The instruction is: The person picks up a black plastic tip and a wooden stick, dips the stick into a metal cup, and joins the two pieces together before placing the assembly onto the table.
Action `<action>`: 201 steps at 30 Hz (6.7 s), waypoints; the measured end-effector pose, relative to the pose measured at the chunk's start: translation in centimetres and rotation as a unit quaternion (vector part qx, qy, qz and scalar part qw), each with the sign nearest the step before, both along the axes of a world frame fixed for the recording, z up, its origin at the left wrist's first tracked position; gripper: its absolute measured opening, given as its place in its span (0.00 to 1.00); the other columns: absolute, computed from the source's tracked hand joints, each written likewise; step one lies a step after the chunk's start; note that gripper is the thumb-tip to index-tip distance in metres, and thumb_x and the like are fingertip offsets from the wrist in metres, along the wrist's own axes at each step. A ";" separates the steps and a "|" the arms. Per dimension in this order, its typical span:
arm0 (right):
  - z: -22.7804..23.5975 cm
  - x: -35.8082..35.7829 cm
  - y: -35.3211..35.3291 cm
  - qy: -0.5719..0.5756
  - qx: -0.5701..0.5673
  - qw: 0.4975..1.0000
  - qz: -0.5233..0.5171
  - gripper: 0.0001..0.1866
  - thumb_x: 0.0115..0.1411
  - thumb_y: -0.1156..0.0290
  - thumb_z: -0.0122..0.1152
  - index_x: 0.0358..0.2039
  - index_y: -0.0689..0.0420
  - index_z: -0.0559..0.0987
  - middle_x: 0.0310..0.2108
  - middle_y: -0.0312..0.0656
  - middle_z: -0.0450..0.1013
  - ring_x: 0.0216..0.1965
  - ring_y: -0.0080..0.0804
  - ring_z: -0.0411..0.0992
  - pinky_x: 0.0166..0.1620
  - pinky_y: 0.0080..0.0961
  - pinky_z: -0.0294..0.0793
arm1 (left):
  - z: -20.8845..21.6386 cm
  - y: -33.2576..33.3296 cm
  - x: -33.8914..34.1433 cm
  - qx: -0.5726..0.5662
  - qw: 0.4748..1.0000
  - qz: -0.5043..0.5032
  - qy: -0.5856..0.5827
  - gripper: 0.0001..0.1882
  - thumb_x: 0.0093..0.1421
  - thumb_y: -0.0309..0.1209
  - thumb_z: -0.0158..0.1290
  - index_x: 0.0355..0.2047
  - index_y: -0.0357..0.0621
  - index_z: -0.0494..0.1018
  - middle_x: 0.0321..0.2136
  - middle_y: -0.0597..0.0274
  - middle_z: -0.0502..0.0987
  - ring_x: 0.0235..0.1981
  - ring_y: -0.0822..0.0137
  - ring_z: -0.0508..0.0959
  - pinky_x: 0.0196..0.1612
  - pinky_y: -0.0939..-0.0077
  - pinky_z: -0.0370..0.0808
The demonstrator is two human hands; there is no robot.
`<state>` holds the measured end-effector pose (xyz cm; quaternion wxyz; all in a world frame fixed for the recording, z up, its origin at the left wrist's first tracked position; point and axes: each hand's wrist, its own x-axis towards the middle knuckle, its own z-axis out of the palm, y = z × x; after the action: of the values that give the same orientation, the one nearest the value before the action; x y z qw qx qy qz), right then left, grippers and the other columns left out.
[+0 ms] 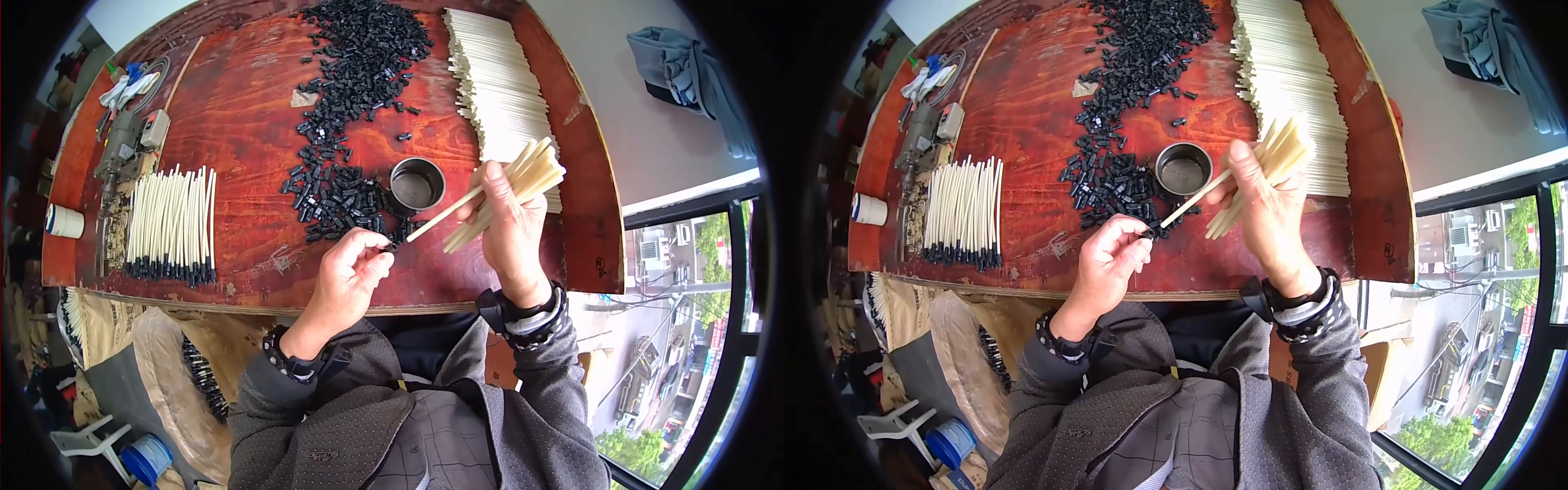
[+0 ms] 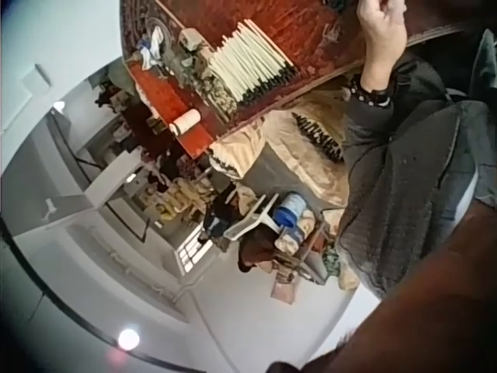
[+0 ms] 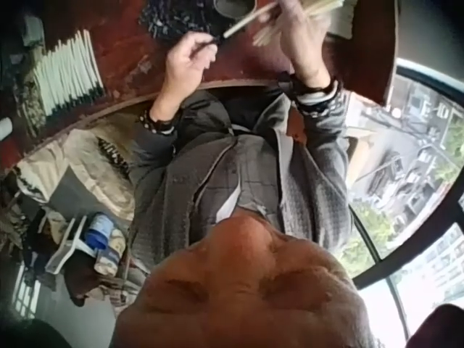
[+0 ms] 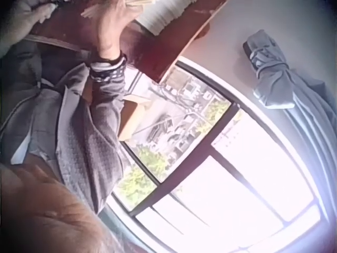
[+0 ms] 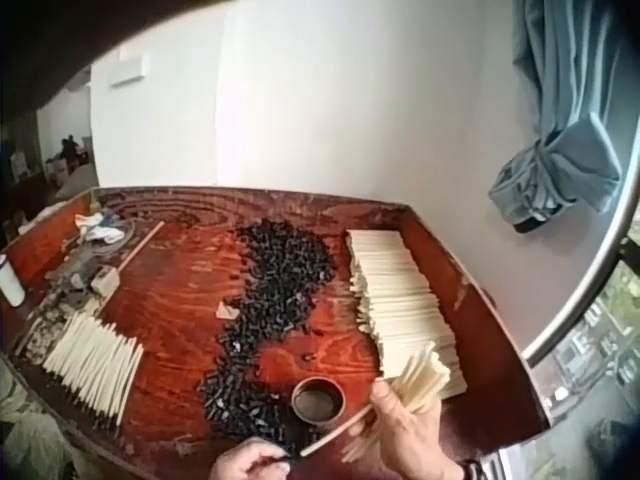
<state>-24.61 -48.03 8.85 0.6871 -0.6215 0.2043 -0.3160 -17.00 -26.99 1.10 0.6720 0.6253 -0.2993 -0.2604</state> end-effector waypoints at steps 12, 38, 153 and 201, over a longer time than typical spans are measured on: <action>-1.1 -1.0 2.1 0.022 -0.023 0.999 0.031 0.11 0.69 0.66 0.62 0.35 0.61 0.77 0.23 0.36 0.74 0.19 0.24 0.73 0.21 0.19 0.69 | 0.2 -0.7 -1.3 -0.022 0.997 0.020 -0.076 0.06 0.65 0.19 0.54 0.42 0.34 0.73 0.34 0.62 0.74 0.30 0.75 0.75 0.32 0.80 0.73; -4.5 -0.4 -3.6 0.164 -0.157 0.973 -0.046 0.17 0.71 0.59 0.57 0.40 0.63 0.78 0.26 0.37 0.73 0.26 0.27 0.72 0.34 0.27 0.74 | 0.1 18.6 10.8 0.299 0.713 0.412 -0.483 0.08 0.63 0.24 0.55 0.41 0.35 0.77 0.37 0.47 0.76 0.40 0.45 0.77 0.44 0.57 0.76; -3.7 3.6 -2.9 -0.001 -0.598 0.800 -0.054 0.08 0.70 0.71 0.61 0.37 0.62 0.79 0.24 0.36 0.75 0.25 0.24 0.75 0.27 0.24 0.71 | -1.8 3.3 0.0 0.190 0.900 0.025 -0.392 0.10 0.58 0.18 0.58 0.40 0.32 0.74 0.35 0.48 0.73 0.35 0.46 0.78 0.37 0.57 0.77; -4.7 0.4 -1.8 0.123 -0.063 0.990 -0.028 0.16 0.73 0.58 0.56 0.40 0.60 0.75 0.24 0.35 0.70 0.23 0.26 0.69 0.29 0.26 0.72 | 0.3 16.1 7.8 0.320 0.752 0.394 -0.421 0.07 0.63 0.24 0.54 0.41 0.35 0.77 0.37 0.48 0.76 0.37 0.48 0.78 0.41 0.59 0.76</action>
<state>-24.23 -49.86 4.19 0.6071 -0.6917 0.2843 -0.2687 -9.22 -10.86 1.35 0.2816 0.9127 -0.1781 0.2366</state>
